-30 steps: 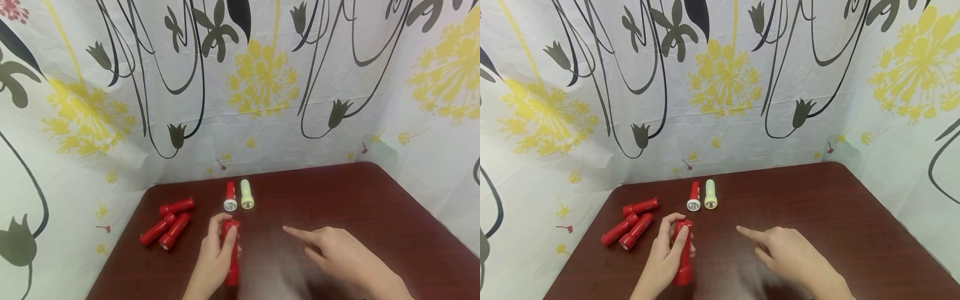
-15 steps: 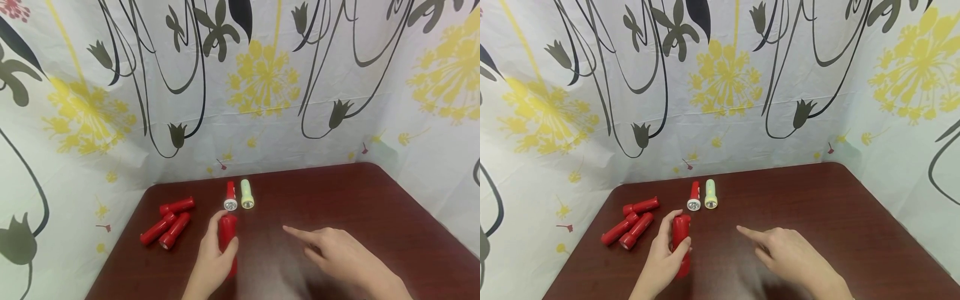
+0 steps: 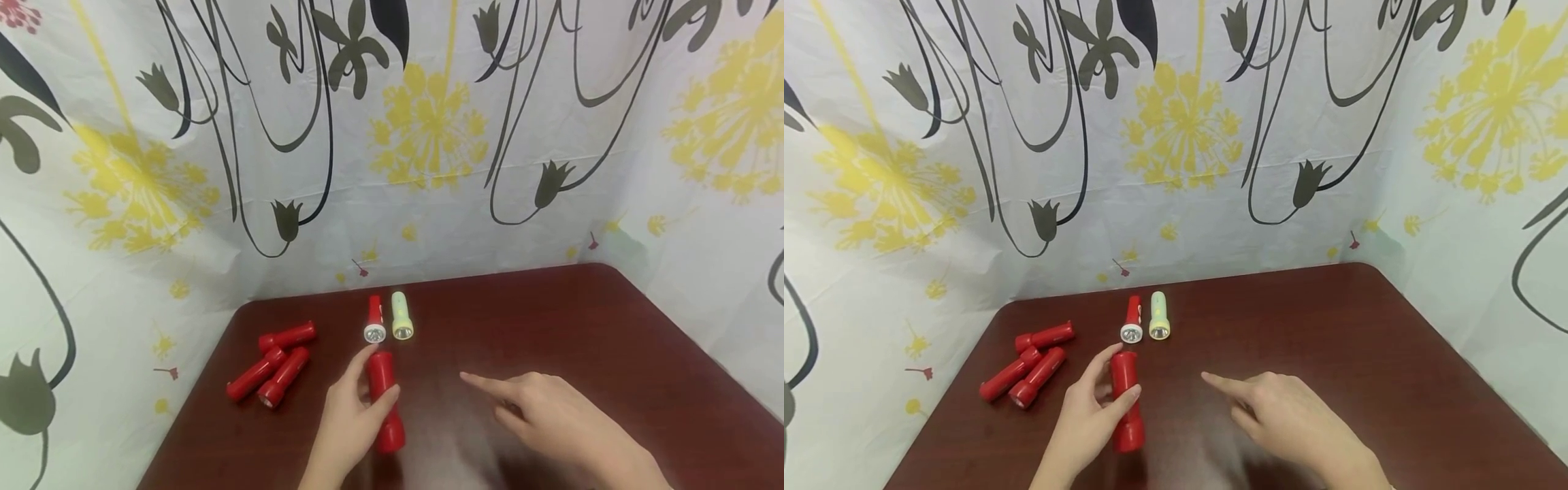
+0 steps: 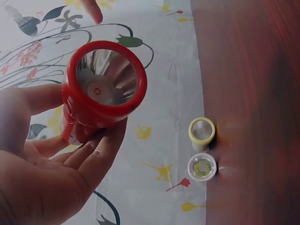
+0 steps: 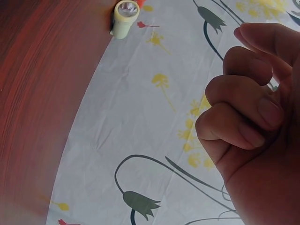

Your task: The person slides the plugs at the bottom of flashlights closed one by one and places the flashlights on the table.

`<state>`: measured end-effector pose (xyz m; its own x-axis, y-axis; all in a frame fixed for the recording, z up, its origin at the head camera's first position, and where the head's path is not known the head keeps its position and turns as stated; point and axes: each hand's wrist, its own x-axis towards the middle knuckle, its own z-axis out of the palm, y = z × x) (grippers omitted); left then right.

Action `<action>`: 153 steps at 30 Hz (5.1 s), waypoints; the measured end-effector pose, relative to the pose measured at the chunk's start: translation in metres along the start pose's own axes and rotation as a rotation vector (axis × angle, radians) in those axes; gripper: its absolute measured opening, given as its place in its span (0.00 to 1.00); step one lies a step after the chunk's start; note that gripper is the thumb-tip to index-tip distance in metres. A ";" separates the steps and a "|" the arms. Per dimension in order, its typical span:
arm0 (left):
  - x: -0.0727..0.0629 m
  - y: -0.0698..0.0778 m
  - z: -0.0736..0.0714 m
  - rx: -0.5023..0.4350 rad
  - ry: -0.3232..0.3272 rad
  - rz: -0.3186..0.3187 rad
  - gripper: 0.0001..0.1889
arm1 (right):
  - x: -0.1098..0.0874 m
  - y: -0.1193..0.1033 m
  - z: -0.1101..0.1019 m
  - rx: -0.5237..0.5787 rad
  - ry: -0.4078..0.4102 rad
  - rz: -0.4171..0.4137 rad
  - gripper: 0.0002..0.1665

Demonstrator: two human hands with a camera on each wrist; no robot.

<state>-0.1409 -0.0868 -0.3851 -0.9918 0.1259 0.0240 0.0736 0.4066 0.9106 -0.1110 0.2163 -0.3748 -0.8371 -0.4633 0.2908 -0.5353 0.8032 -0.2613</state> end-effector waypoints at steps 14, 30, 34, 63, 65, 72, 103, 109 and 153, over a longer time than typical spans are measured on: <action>0.105 0.023 0.032 0.239 0.050 0.100 0.34 | 0.000 0.002 0.004 0.058 -0.067 0.014 0.38; 0.279 0.004 0.105 0.616 -0.136 0.046 0.14 | -0.010 0.008 0.003 0.070 -0.059 0.004 0.37; 0.308 -0.025 0.117 0.720 -0.134 0.103 0.09 | -0.010 0.008 0.002 0.061 -0.044 -0.008 0.36; 0.240 0.066 0.056 0.760 -0.157 0.118 0.13 | -0.001 0.021 -0.010 0.038 -0.050 0.026 0.32; 0.227 0.074 0.044 0.739 -0.136 0.149 0.18 | 0.000 0.024 -0.012 0.045 -0.063 0.052 0.31; 0.158 0.085 0.012 0.549 -0.099 0.255 0.22 | -0.004 0.031 -0.018 0.044 -0.057 0.106 0.29; -0.011 -0.002 0.014 0.794 0.100 0.361 0.18 | -0.007 0.009 0.008 -0.095 0.079 -0.034 0.35; -0.013 -0.001 0.015 0.786 0.023 0.326 0.19 | -0.006 0.007 0.010 -0.078 0.085 -0.065 0.34; -0.005 -0.003 -0.004 0.789 0.086 0.325 0.18 | 0.003 0.002 0.005 -0.069 0.048 -0.102 0.30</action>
<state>-0.1362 -0.0923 -0.3865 -0.9110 0.2891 0.2941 0.3752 0.8769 0.3003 -0.1150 0.2153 -0.3790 -0.7714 -0.5270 0.3568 -0.6072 0.7773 -0.1645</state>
